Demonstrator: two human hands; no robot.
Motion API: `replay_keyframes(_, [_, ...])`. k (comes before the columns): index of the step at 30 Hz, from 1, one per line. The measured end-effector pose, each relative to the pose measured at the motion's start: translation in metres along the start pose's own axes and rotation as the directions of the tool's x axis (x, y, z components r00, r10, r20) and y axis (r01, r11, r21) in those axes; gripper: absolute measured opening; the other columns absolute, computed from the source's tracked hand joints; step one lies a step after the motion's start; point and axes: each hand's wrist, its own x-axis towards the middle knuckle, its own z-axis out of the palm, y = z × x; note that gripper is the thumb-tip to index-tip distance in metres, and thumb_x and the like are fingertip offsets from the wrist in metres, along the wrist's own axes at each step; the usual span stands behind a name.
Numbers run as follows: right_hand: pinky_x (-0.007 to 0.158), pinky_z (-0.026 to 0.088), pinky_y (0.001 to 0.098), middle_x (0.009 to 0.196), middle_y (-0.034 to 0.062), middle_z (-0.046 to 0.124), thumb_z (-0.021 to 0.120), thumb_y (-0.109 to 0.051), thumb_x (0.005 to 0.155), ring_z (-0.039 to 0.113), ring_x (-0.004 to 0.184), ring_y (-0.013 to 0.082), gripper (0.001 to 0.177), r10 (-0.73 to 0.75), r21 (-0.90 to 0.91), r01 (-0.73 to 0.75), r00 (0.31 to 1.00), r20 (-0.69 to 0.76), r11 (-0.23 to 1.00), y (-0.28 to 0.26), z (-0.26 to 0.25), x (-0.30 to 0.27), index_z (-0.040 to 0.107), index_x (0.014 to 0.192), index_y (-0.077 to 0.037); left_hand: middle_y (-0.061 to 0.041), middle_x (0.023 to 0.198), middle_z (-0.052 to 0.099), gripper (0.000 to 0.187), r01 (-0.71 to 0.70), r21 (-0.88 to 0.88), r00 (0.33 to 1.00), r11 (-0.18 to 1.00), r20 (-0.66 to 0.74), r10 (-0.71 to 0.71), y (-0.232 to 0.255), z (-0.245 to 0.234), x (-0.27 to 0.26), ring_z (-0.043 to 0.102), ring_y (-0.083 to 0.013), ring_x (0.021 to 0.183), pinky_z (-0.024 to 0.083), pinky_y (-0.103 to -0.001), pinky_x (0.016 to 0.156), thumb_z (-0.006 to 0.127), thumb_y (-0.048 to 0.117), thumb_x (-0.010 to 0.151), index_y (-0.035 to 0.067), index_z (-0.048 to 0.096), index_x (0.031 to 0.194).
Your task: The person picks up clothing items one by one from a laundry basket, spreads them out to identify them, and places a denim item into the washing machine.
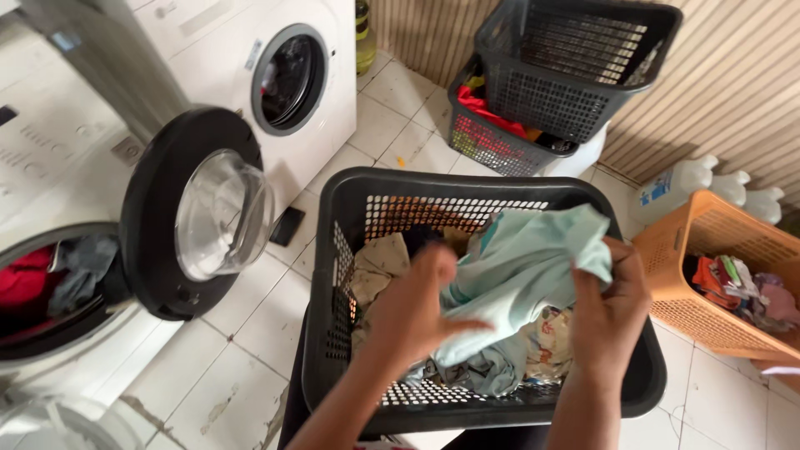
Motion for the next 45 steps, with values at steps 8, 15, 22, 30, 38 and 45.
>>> replay_keyframes(8, [0.099,0.059,0.037,0.125,0.0149,0.068,0.061,-0.014,0.108,0.07,0.112,0.025,0.035,0.185,0.682,-0.074,0.979,-0.091,0.728,-0.041,-0.008,0.018,0.057,0.137,0.004,-0.009,0.136,0.071,0.048,0.107,-0.427,0.984,0.898,0.173,-0.034,-0.055,0.063,0.01,0.075,-0.0242,0.101,0.058,-0.043,0.09,0.054,0.033,0.109,0.025,0.047,0.156])
replay_keyframes(15, [0.098,0.06,0.0402,0.129,0.0176,0.067,0.055,-0.023,0.112,0.07,0.111,0.0271,0.038,0.202,0.801,-0.128,0.979,0.01,0.584,-0.031,-0.021,0.029,0.056,0.139,0.003,-0.01,0.146,0.049,0.141,0.36,-0.467,0.886,0.807,0.442,-0.139,0.011,0.036,0.008,0.066,-0.0297,0.101,0.062,-0.044,0.086,0.086,-0.002,0.06,0.037,-0.006,0.16])
replay_keyframes(22, [0.097,0.059,0.0385,0.123,0.0174,0.069,0.053,-0.021,0.114,0.071,0.107,0.0263,0.031,0.215,0.831,-0.176,0.974,0.069,0.528,-0.012,-0.025,0.019,0.056,0.135,0.002,-0.012,0.122,0.077,0.053,0.235,-0.251,0.914,0.939,0.387,-0.125,-0.004,0.068,0.013,0.073,-0.0236,0.101,0.058,-0.043,0.093,0.077,0.004,0.085,0.017,0.062,0.135])
replay_keyframes(30, [0.091,0.051,0.048,0.118,0.0239,0.061,0.082,-0.03,0.086,0.06,0.11,0.0379,0.064,-0.584,-0.843,0.362,0.808,0.072,0.397,0.01,-0.024,0.028,0.048,0.127,0.006,-0.009,0.11,0.07,0.045,0.405,-0.805,0.91,0.434,0.311,-0.272,-0.021,0.05,0.018,0.072,-0.021,0.099,0.062,-0.035,0.087,0.077,-0.001,0.074,0.008,0.053,0.111])
replay_keyframes(38, [0.08,0.063,0.0327,0.12,0.0069,0.069,0.079,-0.012,0.083,0.072,0.104,0.0198,0.025,-0.036,-0.333,0.223,0.874,0.485,0.916,0.038,0.045,-0.06,0.068,0.106,-0.01,-0.012,0.095,0.066,0.02,0.219,-0.974,0.924,0.063,0.187,-0.333,-0.067,0.062,0.027,0.068,-0.0216,0.084,0.058,-0.036,0.075,0.073,0.006,0.09,0.004,0.055,0.099])
replay_keyframes(45, [0.071,0.056,0.0349,0.091,0.0013,0.079,0.071,-0.012,0.094,0.076,0.087,0.0155,0.003,-0.373,-0.216,0.561,0.744,0.554,0.799,0.021,0.042,-0.075,0.074,0.093,-0.012,-0.008,0.091,0.065,0.022,0.188,-0.98,0.897,-0.068,0.2,-0.393,-0.083,0.038,0.029,0.067,-0.02,0.078,0.06,-0.036,0.073,0.075,0.011,0.083,0.01,0.057,0.096])
